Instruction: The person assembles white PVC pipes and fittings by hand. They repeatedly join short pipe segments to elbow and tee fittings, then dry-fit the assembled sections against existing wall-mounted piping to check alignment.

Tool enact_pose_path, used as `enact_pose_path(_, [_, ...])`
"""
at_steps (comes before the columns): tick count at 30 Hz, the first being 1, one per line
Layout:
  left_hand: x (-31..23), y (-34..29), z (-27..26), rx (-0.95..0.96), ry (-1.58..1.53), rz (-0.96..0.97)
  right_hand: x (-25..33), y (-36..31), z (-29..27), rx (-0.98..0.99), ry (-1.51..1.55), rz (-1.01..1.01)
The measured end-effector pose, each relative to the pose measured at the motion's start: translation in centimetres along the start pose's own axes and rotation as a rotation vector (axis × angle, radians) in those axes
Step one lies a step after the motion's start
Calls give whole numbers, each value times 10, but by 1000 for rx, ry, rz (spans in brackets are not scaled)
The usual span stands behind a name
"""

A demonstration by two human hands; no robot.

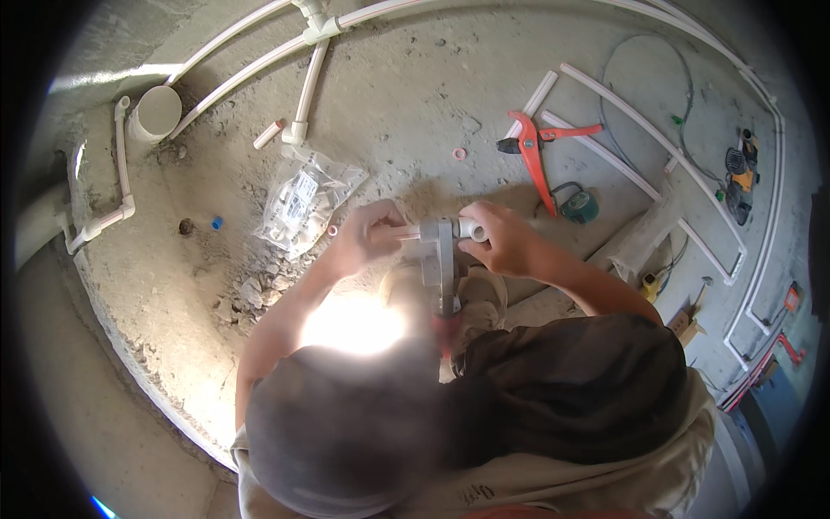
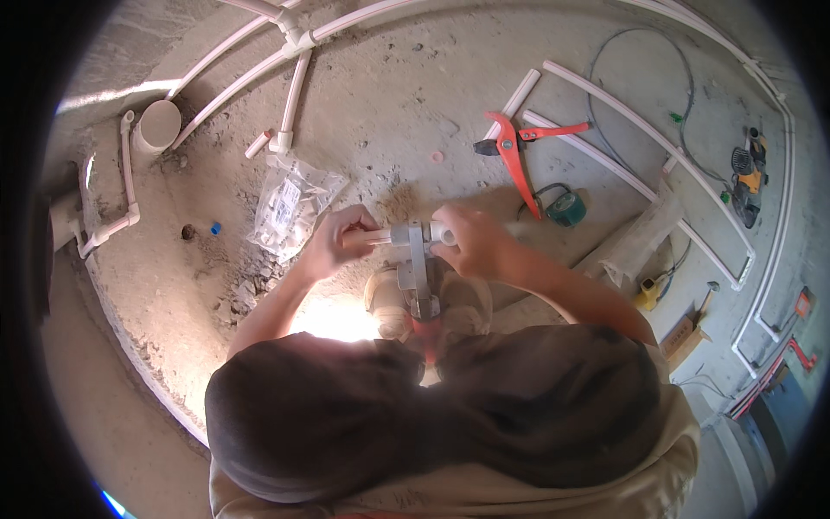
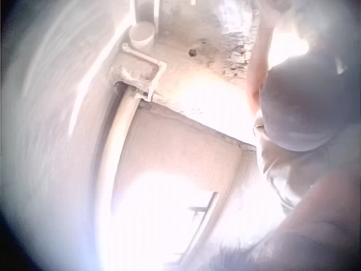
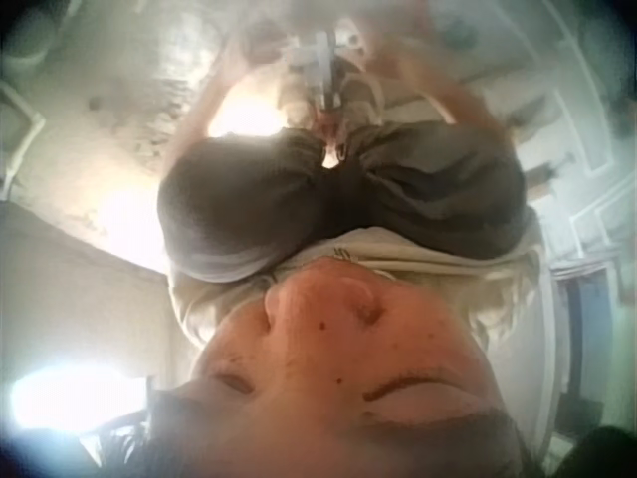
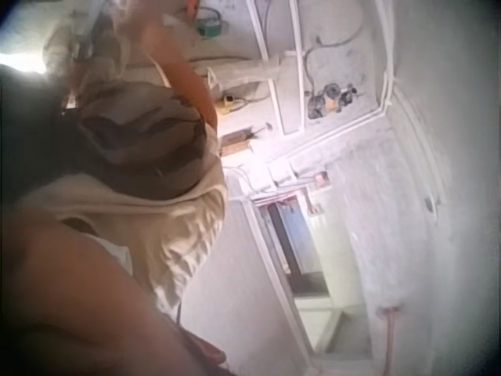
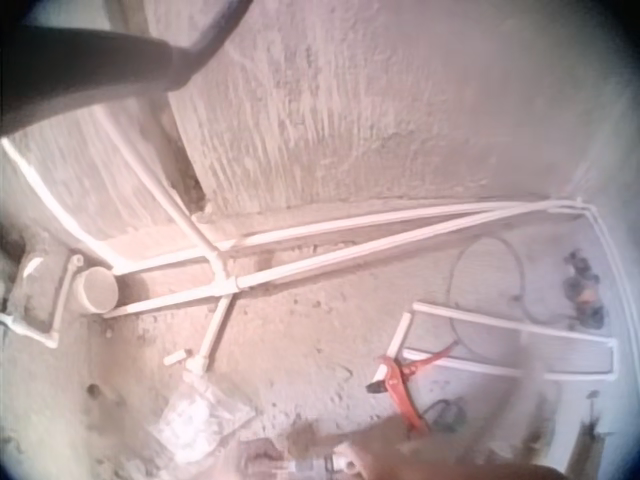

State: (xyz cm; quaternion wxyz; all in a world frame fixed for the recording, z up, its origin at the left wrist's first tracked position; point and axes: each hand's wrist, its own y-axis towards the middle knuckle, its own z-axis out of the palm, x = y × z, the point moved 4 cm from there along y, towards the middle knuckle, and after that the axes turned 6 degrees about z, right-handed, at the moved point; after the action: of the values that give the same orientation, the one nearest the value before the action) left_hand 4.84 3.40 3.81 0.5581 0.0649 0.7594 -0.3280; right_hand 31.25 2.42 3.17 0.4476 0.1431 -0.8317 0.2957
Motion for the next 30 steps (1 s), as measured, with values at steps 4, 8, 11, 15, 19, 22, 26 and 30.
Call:
enact_pose_path(4, [-4,-7,7,-63,375,102,6,-10,0,-97,-174,-173])
enact_pose_path(8, [12,-5,10,-77,322,125,-2,-8,1,-97,-231,-269])
enact_pose_path(11, [18,-12,-10,-104,383,95,-6,-13,-1,-90,-244,-315])
enact_pose_path(15, [9,-52,-64,-280,393,-120,-7,-21,-11,-245,-239,-310])
enact_pose_path(19, [-18,-60,-40,-274,339,155,-11,-15,-12,-191,-135,-234])
enact_pose_path(22, [-37,-53,-24,-237,18,90,-23,-16,-12,-107,-20,-77])
enact_pose_path(26, [-76,-54,-20,-232,-66,114,-40,-20,-12,-4,74,26])
enact_pose_path(30, [-103,-60,-17,-286,-66,215,-27,-27,-29,-265,-168,-185])
